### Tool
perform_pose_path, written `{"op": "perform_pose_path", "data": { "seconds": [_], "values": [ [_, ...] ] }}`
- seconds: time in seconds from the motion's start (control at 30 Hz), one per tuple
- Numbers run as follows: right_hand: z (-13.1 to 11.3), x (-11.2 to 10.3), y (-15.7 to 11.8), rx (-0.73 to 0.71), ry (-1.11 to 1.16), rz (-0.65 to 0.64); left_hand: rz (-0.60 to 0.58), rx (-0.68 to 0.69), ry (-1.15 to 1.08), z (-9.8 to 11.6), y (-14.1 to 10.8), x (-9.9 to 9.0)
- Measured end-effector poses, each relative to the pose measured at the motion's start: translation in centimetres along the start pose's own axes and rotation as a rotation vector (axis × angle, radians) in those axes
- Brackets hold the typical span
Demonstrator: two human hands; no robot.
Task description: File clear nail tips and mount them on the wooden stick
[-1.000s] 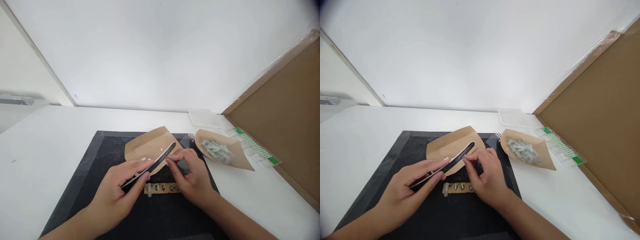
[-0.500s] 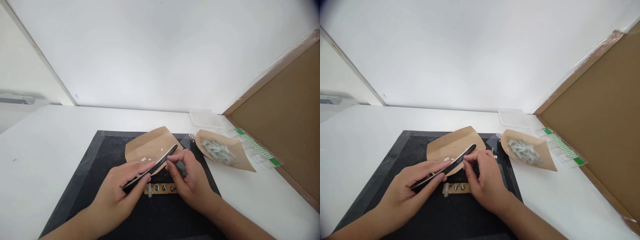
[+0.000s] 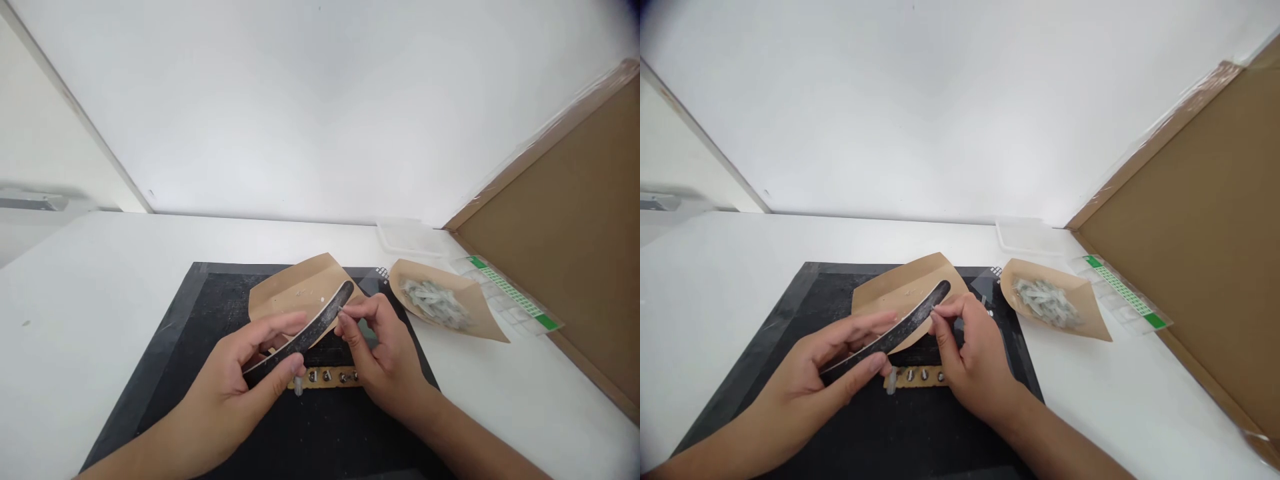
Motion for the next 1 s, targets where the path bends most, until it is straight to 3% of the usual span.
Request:
{"op": "perform_pose_path", "data": {
  "seconds": [0.1,0.23,0.4,0.57,0.63,0.7,0.8,1.0],
  "values": [
    [-0.1,0.1,0.0,-0.014,0.032,0.006,-0.162,-0.094,-0.083,1.0,0.1,-0.2],
    [-0.4,0.1,0.3,-0.024,-0.009,-0.009,-0.279,-0.237,-0.194,1.5,0.1,-1.0],
    [-0.7,0.1,0.5,-0.044,-0.008,-0.007,-0.473,-0.203,-0.299,1.2,0.0,-1.7],
    [-0.9,0.1,0.1,-0.055,-0.002,0.014,-0.582,-0.182,-0.476,0.6,0.0,-1.6],
    [-1.0,0.1,0.0,-0.070,-0.018,0.003,-0.597,-0.135,-0.543,0.5,0.0,-1.2],
    [-1.1,0.2,0.0,-0.082,-0.040,-0.022,-0.539,-0.119,-0.591,0.5,-0.1,-0.7],
    [-1.2,0.5,0.1,-0.100,-0.071,-0.044,-0.478,-0.175,-0.600,0.4,-0.4,-0.2],
    [-1.4,1.0,0.2,-0.131,-0.040,-0.050,-0.555,-0.309,-0.509,0.6,-1.0,-0.1]
  ]
}}
Point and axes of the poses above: each hand's wrist, its own y-axis towards the middle knuckle, its own x-axis out of the palm, z = x × y, the point moved 1 cm from there along y, towards the middle knuckle, and after that the axes turned 2 degrees about z, right-handed, at the moved point
